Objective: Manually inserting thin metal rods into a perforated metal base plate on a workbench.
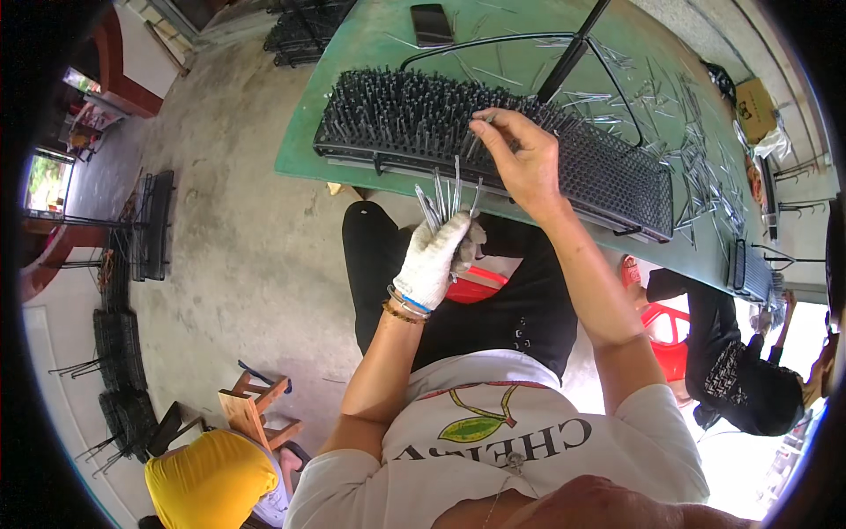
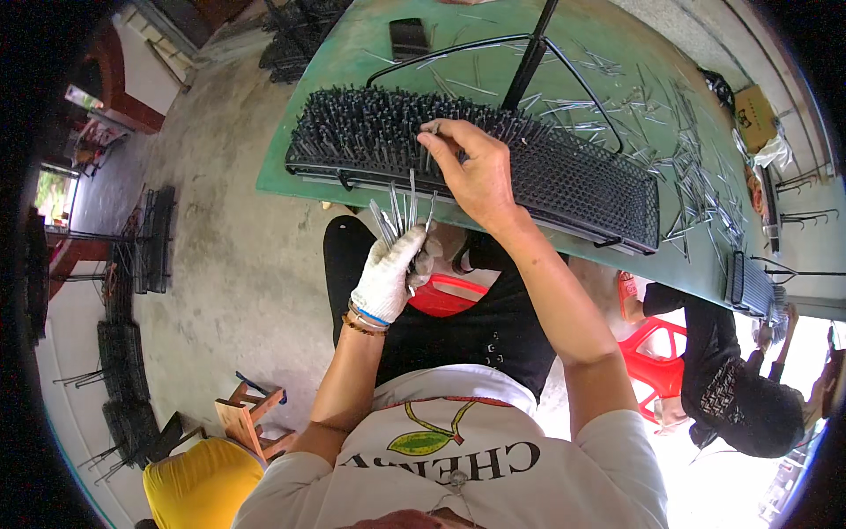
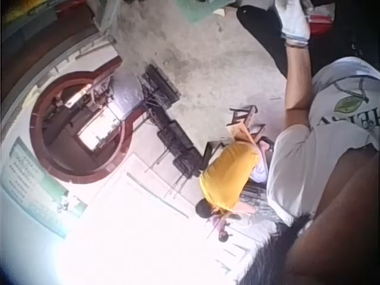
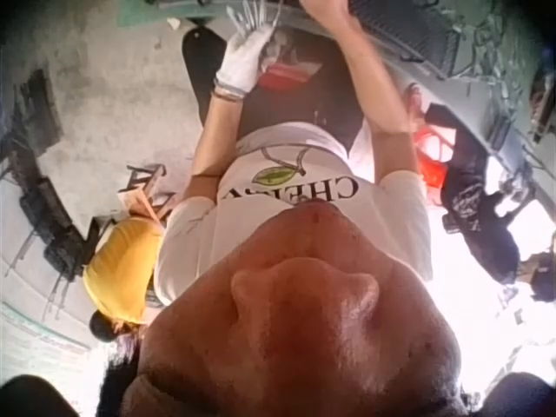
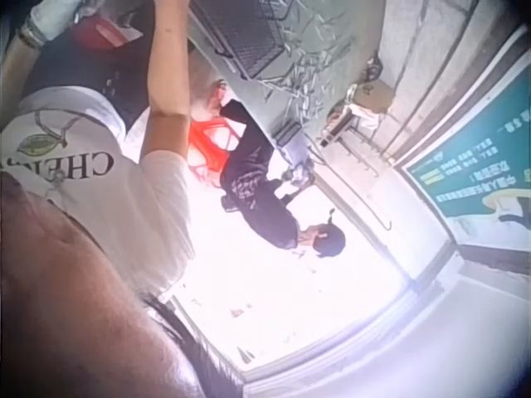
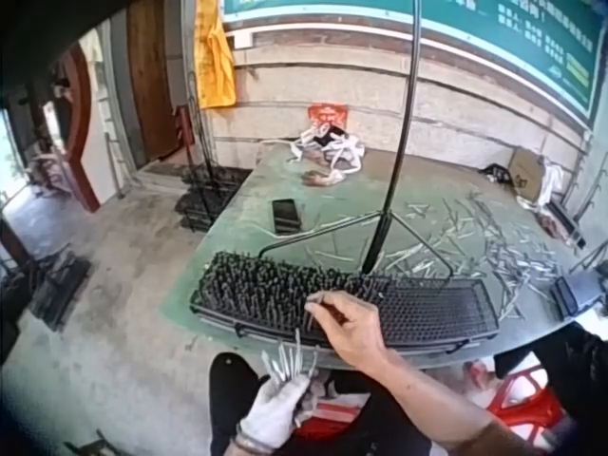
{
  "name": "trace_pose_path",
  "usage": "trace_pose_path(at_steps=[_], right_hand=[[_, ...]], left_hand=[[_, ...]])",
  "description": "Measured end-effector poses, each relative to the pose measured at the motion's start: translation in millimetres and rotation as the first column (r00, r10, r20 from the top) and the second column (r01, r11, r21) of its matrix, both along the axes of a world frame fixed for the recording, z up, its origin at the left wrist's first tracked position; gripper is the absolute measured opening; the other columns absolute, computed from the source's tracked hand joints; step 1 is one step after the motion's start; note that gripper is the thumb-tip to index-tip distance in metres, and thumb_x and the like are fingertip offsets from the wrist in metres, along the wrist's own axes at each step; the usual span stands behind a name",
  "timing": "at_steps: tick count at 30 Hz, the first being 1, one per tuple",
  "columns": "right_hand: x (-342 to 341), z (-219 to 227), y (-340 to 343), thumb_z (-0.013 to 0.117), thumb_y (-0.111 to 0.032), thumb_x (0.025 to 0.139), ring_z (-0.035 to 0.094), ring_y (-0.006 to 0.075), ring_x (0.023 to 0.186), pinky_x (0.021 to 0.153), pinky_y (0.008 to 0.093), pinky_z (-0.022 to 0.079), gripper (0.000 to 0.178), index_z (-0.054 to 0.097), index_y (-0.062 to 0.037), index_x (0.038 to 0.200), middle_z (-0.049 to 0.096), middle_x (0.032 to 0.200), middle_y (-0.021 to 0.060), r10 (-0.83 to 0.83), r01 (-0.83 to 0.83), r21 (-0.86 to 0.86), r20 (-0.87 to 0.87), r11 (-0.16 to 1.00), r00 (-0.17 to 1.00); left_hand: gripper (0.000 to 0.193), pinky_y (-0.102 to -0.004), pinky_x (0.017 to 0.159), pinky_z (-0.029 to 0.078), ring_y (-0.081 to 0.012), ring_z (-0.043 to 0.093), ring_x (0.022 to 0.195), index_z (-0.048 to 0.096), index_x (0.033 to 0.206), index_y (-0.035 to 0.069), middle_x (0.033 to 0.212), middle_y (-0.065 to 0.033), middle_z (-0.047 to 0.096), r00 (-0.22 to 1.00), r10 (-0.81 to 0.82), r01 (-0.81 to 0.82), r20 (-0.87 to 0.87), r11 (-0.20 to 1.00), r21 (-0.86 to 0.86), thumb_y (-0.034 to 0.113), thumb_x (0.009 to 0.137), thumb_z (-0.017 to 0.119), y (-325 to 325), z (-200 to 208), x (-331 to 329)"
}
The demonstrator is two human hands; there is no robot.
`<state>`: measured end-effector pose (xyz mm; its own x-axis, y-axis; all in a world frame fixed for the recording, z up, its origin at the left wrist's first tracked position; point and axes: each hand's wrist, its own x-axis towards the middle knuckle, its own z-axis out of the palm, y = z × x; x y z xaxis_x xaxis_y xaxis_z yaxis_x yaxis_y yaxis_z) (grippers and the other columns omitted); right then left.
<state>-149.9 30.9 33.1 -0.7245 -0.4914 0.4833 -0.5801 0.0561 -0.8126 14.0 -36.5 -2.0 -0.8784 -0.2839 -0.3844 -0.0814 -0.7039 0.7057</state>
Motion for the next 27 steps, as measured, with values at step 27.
trace_pose_path(at_steps=[27], right_hand=[[12.4, 11.6, 19.8, 0.071, -0.012, 0.085, 0.062, 0.0125, 0.08, 0.071, 0.0255, 0.048, 0.02, 0.07, -0.0004, 0.101, 0.068, 0.09, 0.007, 0.062, -0.072, 0.122, 0.084, 0.99, 0.995]], left_hand=[[0.026, -0.0186, 0.047, 0.035, -0.0054, 0.049, 0.055, 0.062, 0.107, 0.0, 0.079, -0.0038, 0.064, 0.998, -0.027, 0.027, -0.055, 1.0, 0.006, 0.022, 0.094, 0.058, 1.5, 6.1, 1.1]])
